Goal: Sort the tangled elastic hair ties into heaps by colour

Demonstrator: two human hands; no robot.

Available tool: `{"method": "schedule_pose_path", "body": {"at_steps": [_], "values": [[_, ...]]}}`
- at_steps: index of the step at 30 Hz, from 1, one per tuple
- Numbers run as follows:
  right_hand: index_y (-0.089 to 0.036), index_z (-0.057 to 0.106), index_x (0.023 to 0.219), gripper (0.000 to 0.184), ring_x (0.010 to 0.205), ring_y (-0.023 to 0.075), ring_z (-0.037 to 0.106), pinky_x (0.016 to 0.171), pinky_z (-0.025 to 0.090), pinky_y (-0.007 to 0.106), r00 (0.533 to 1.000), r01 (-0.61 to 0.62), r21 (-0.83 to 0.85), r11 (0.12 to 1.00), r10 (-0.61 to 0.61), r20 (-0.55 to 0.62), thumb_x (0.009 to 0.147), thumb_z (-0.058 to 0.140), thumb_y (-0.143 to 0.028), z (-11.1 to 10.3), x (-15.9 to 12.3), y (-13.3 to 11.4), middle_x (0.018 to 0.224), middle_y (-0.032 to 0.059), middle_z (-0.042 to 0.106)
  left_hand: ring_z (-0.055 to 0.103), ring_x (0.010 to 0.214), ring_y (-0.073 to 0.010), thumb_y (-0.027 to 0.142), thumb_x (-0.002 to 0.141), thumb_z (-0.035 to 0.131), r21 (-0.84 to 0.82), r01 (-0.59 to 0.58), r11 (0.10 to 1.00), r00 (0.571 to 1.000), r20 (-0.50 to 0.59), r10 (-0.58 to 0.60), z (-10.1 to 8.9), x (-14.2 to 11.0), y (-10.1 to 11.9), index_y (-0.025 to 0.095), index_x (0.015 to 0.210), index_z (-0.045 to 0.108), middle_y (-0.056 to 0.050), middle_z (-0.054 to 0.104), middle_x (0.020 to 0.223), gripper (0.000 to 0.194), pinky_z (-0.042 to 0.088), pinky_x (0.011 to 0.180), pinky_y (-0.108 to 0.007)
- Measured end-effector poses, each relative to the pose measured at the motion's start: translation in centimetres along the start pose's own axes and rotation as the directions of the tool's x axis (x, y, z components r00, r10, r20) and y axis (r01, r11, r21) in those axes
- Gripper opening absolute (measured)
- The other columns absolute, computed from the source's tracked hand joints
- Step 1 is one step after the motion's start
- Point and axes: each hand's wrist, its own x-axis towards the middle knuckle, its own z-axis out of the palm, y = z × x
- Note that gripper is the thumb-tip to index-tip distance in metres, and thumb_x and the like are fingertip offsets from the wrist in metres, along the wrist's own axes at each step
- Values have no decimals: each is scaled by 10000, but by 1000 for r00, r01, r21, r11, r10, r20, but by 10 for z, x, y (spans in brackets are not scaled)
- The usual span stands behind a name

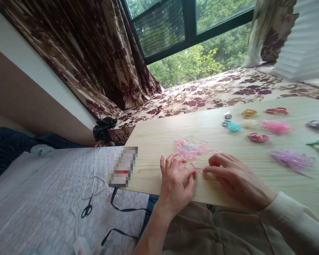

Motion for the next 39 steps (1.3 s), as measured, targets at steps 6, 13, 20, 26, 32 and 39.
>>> {"method": "schedule_pose_path", "body": {"at_steps": [6, 13, 20, 26, 32, 39], "values": [[-261, 721, 1027, 426, 790, 184, 550, 713, 465, 327, 1000, 10, -17, 1000, -10, 17, 799, 434, -43, 0, 0, 0, 857, 70, 598, 402, 1308, -255, 168, 839, 562, -43, -33, 999, 998, 60, 36, -4, 0, 1, 347, 991, 712, -17, 604, 1146, 279, 102, 1171, -576], [-223, 706, 967, 331, 826, 187, 570, 733, 472, 329, 999, -16, -32, 999, 15, -43, 844, 434, -81, 3, -1, 1, 895, 84, 621, 427, 1297, -255, 151, 830, 553, -39, -12, 999, 999, 46, 13, -2, 0, 0, 292, 989, 689, -35, 626, 1135, 253, 140, 1170, -566], [-220, 700, 852, 249, 797, 180, 567, 722, 442, 322, 999, -33, -83, 996, 31, -20, 933, 468, -261, 5, 0, 2, 861, 72, 609, 452, 1268, -239, 102, 811, 561, -15, 24, 1000, 998, -56, -24, 3, -2, -3, 275, 971, 663, -13, 643, 1084, 256, 171, 1169, -559], [-221, 680, 814, 243, 780, 173, 567, 702, 434, 311, 998, -61, -55, 997, 61, -8, 936, 480, -288, 6, 2, 6, 839, 62, 596, 452, 1273, -250, 104, 810, 558, 9, 28, 1000, 998, -51, -28, 3, -1, -3, 271, 971, 661, -15, 647, 1087, 253, 180, 1163, -572], [-201, 635, 790, 283, 794, 182, 561, 711, 436, 317, 999, -34, -61, 998, 34, 0, 959, 418, -269, 9, 4, 6, 840, 71, 600, 449, 1271, -247, 108, 819, 540, -3, 29, 1000, 999, -35, -30, 4, -1, -3, 268, 960, 654, -14, 649, 1074, 242, 156, 1164, -564], [-199, 602, 776, 314, 763, 185, 562, 694, 431, 320, 997, -44, -135, 990, 35, -69, 974, 378, -292, 6, 2, 2, 822, 72, 612, 468, 1247, -233, 133, 844, 537, -13, 15, 1000, 1000, 1, -15, 3, 0, -2, 286, 969, 652, -7, 651, 1063, 228, 142, 1158, -570]]}}
